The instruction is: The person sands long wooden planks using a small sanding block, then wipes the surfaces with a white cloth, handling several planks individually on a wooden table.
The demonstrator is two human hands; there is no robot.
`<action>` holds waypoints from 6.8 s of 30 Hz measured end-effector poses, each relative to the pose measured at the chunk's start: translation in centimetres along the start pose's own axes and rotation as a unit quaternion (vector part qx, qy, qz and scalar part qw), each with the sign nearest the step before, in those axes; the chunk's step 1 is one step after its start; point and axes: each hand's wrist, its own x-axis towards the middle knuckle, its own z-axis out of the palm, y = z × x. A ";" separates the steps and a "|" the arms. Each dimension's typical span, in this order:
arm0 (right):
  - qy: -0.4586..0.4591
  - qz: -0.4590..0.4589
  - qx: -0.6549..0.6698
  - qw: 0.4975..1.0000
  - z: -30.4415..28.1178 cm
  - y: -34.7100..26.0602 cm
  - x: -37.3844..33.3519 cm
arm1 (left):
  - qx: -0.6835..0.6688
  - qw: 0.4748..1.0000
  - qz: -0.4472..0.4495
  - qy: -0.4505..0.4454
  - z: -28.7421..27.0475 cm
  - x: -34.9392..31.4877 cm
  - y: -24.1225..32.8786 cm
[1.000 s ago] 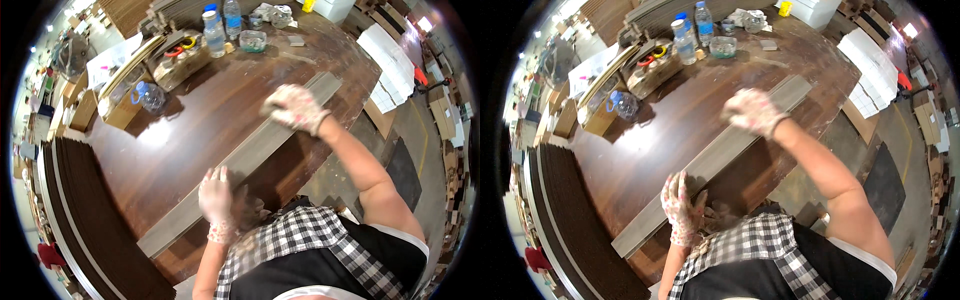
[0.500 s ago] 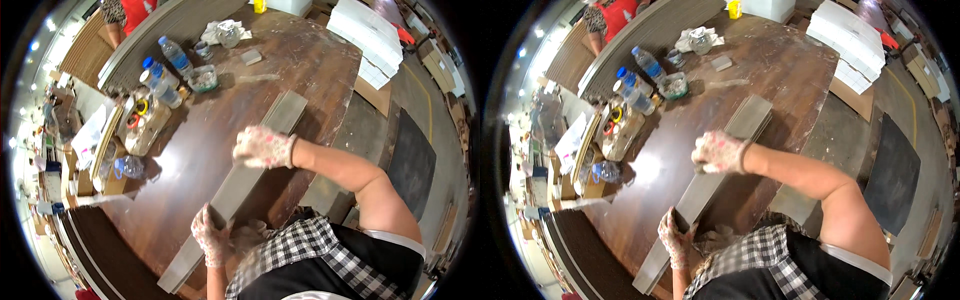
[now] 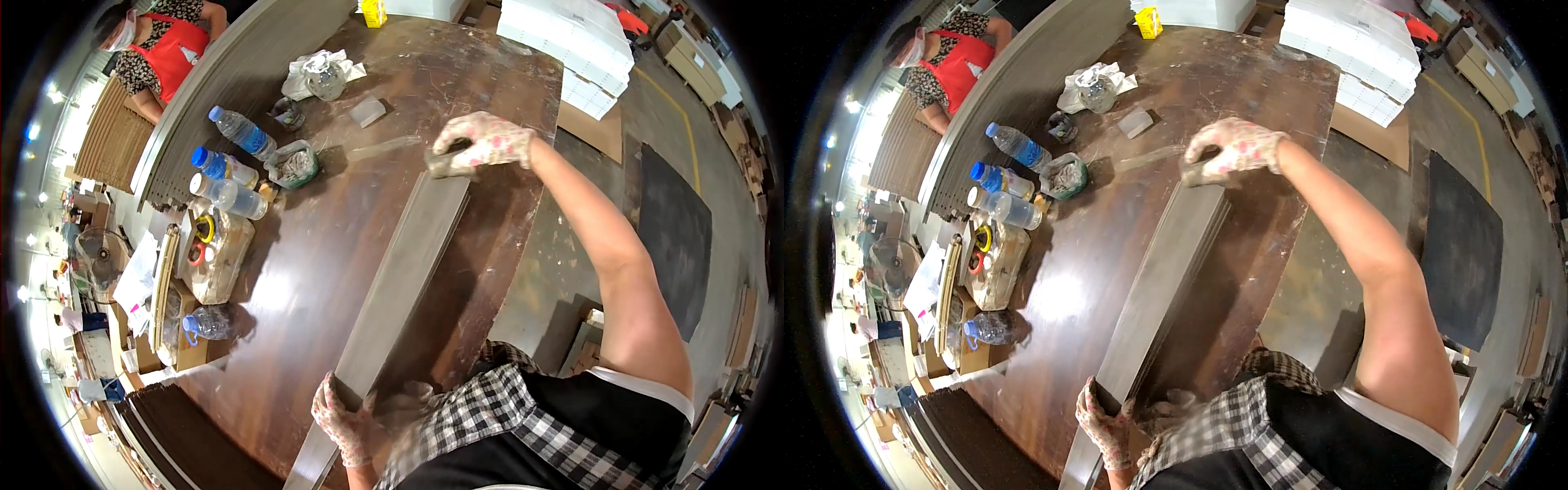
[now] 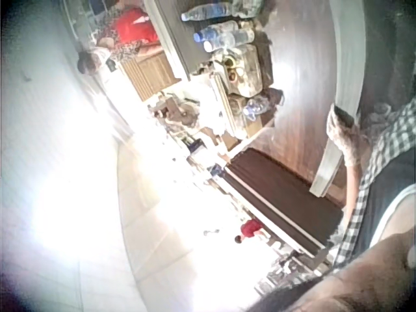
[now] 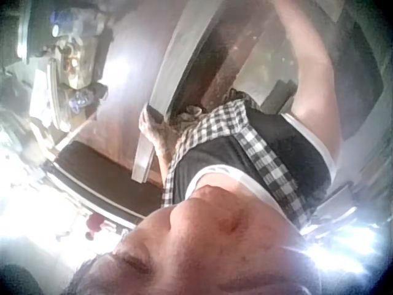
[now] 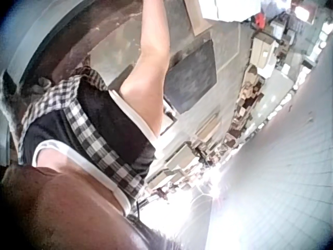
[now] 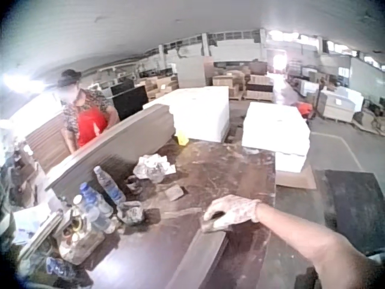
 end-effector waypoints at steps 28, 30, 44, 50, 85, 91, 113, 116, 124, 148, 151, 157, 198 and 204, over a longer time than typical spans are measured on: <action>0.308 -0.079 -0.089 0.944 19.4 -14.0 -9.1 | -0.075 0.988 0.106 -0.078 6.4 -12.6 -0.5; 0.239 -0.167 -0.017 0.956 24.0 -19.7 -10.1 | -0.150 0.980 0.107 -0.072 6.9 -13.5 -1.8; 0.103 -0.300 -0.022 0.948 40.3 -42.5 -10.8 | -0.344 0.937 -0.042 0.048 0.8 -27.5 -12.3; -0.062 -0.424 -0.030 0.903 51.5 -55.5 -10.1 | -0.358 0.900 -0.244 0.049 4.7 -36.8 -16.2; 0.141 -0.295 -0.113 0.938 42.1 -42.4 -11.8 | -0.172 0.932 0.001 0.318 -7.3 -17.8 -16.2; 0.290 -0.103 -0.143 0.941 28.8 -25.8 -10.4 | -0.076 0.977 -0.004 0.198 -4.8 -12.8 -13.2; 0.477 0.079 -0.065 0.873 7.2 0.1 -4.9 | 0.047 0.999 -0.017 -0.020 -3.3 -4.3 -5.9; 0.470 -0.027 0.042 0.881 10.7 -5.1 -5.0 | 0.066 0.998 0.004 -0.013 -4.2 -4.1 -5.8; 0.481 -0.054 0.201 0.852 15.2 -11.6 -6.6 | 0.206 0.976 -0.003 -0.066 -4.7 -7.4 -6.3; -0.267 -0.426 0.079 0.861 36.8 -45.2 2.0 | -0.129 0.981 0.088 0.113 -1.2 -13.7 -7.1; -0.301 -0.443 0.083 0.840 44.7 -54.6 0.9 | -0.047 0.982 0.085 0.162 2.6 -14.3 -6.8; -0.340 -0.457 0.098 0.816 50.9 -59.9 1.6 | -0.142 0.983 0.097 0.059 0.9 -14.7 -7.9; 0.123 0.003 0.047 0.991 1.2 0.4 -2.9 | 0.046 0.998 -0.019 0.041 -0.6 -2.7 -2.5; 0.157 0.006 -0.030 0.987 4.4 -1.0 -8.6 | 0.044 0.997 -0.023 0.053 -0.5 -3.2 -2.7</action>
